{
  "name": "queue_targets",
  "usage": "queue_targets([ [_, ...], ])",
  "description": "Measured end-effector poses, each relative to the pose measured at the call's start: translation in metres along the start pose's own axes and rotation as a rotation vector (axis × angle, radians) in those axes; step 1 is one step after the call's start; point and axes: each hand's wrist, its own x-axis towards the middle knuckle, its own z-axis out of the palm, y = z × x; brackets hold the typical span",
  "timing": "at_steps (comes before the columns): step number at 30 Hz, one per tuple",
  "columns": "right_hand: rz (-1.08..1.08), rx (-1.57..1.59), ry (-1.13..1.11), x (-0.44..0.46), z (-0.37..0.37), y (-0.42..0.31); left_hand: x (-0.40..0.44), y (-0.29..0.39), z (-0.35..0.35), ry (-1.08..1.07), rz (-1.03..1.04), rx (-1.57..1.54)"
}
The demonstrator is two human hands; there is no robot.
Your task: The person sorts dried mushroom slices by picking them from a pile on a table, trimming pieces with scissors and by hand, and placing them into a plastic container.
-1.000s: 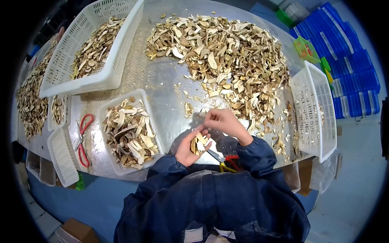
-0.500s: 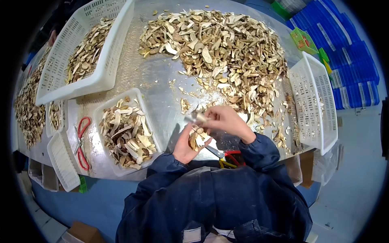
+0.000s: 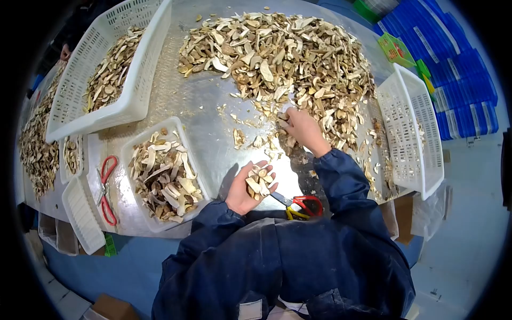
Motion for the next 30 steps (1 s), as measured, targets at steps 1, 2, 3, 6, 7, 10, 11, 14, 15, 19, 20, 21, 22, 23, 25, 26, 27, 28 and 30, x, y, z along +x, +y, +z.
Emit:
queue_targets([
  [1,0.011,0.044,-0.018,-0.006,0.004,0.003,0.001,0.000,0.001,-0.004,-0.011,-0.006],
  [2,0.028,0.179,-0.066,-0.013,0.000,-0.002,0.003,0.000,-0.002,-0.006,-0.030,-0.016],
  [3,-0.022,0.171,-0.001,-0.020,-0.001,-0.003,0.004,-0.001,-0.007,0.004,-0.024,0.003],
  [6,-0.056,0.273,0.113,-0.048,-0.010,-0.025,0.008,-0.003,-0.010,0.022,-0.009,0.023],
  [7,0.010,0.382,-0.021,-0.059,-0.017,-0.036,0.008,-0.003,-0.007,0.019,-0.011,0.005],
  [10,-0.071,0.642,-0.190,-0.073,-0.026,-0.050,0.010,-0.004,-0.007,-0.052,-0.027,-0.027],
  [11,-0.075,0.533,-0.090,-0.067,-0.021,-0.044,0.010,-0.004,-0.008,-0.084,-0.037,-0.033],
  [14,-0.015,0.063,0.187,-0.034,-0.002,-0.016,0.007,-0.006,-0.006,0.010,-0.029,-0.013],
  [15,-0.027,-0.041,0.246,-0.027,0.002,-0.013,0.006,-0.006,-0.007,0.015,-0.025,-0.003],
  [19,-0.059,-0.067,0.116,-0.015,0.008,-0.011,0.000,-0.002,-0.013,-0.039,-0.018,-0.038],
  [20,-0.064,0.068,0.059,-0.017,-0.001,-0.015,0.000,-0.002,-0.015,-0.060,-0.020,-0.054],
  [21,-0.070,0.198,0.008,-0.019,-0.014,-0.020,0.000,-0.002,-0.012,-0.043,0.015,-0.010],
  [22,-0.063,0.386,-0.041,-0.029,-0.024,-0.029,-0.002,-0.005,-0.007,-0.025,0.049,0.034],
  [23,-0.069,0.537,-0.152,-0.042,-0.031,-0.038,-0.003,-0.007,-0.005,-0.002,0.079,0.076],
  [25,-0.120,0.726,-0.263,-0.067,-0.042,-0.051,0.001,-0.007,-0.008,-0.062,0.052,0.086],
  [26,-0.031,0.621,-0.201,-0.070,-0.038,-0.048,0.002,-0.008,-0.006,-0.066,0.034,0.093],
  [27,0.057,0.514,-0.142,-0.073,-0.028,-0.042,0.003,-0.010,-0.005,-0.070,0.017,0.099],
  [28,0.140,0.406,-0.082,-0.075,-0.018,-0.037,0.004,-0.013,-0.008,-0.065,-0.028,0.056],
  [30,0.169,0.128,-0.024,-0.079,0.003,-0.036,0.003,-0.016,-0.010,-0.043,-0.088,0.070],
])
